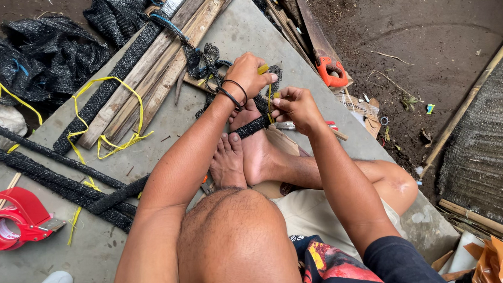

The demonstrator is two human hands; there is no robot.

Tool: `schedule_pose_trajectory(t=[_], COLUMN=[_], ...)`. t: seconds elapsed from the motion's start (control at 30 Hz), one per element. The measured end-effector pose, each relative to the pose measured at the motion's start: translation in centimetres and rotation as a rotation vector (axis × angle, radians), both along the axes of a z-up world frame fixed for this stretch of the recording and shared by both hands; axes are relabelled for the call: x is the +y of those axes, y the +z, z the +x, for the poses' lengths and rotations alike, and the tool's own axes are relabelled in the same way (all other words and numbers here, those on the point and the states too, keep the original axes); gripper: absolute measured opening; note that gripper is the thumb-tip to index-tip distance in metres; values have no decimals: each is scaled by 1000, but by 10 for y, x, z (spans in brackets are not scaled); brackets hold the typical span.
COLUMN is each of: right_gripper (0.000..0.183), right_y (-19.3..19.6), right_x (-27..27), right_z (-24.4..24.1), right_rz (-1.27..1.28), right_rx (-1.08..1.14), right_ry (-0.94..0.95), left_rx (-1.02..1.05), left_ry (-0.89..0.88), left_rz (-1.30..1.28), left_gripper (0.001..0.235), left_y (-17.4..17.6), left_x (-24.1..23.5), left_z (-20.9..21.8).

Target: The person wraps strips of black mesh around wooden pieces, securing them with yellow string and tape, while sitting on the ground among various tools and materials.

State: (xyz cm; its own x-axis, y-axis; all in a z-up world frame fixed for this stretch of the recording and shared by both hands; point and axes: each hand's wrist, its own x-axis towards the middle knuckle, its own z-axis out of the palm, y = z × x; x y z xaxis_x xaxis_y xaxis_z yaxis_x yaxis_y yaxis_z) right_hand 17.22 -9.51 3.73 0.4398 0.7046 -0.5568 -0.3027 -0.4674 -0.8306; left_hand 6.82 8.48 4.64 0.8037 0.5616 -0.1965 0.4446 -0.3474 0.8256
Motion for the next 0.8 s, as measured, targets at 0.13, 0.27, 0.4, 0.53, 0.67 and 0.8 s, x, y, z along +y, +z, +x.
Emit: schedule_pose_trajectory(t=[0.13, 0.27, 0.4, 0.53, 0.67, 0.8], right_gripper=[6, 9, 11, 10, 13, 17], right_y=[3, -5, -13, -10, -6, -10], right_x=[3, 2, -3, -4, -2, -4], right_z=[-3, -5, -2, 2, 3, 10], right_rz=[-81, -53, -6, 35, -37, -35], right_rx=[153, -9, 41, 57, 11, 139], right_ry=[-14, 12, 6, 134, 195, 94], left_rx=[-10, 44, 24, -29, -90, -45], left_ry=[5, -45, -55, -62, 25, 323], left_rz=[-49, -75, -84, -46, 30, 368], left_gripper=[36, 38, 37, 37, 42, 53], left_y=[6, 11, 8, 0, -8, -17], left_x=[-1, -3, -3, -8, -21, -26], left_z=[0, 3, 5, 15, 22, 8])
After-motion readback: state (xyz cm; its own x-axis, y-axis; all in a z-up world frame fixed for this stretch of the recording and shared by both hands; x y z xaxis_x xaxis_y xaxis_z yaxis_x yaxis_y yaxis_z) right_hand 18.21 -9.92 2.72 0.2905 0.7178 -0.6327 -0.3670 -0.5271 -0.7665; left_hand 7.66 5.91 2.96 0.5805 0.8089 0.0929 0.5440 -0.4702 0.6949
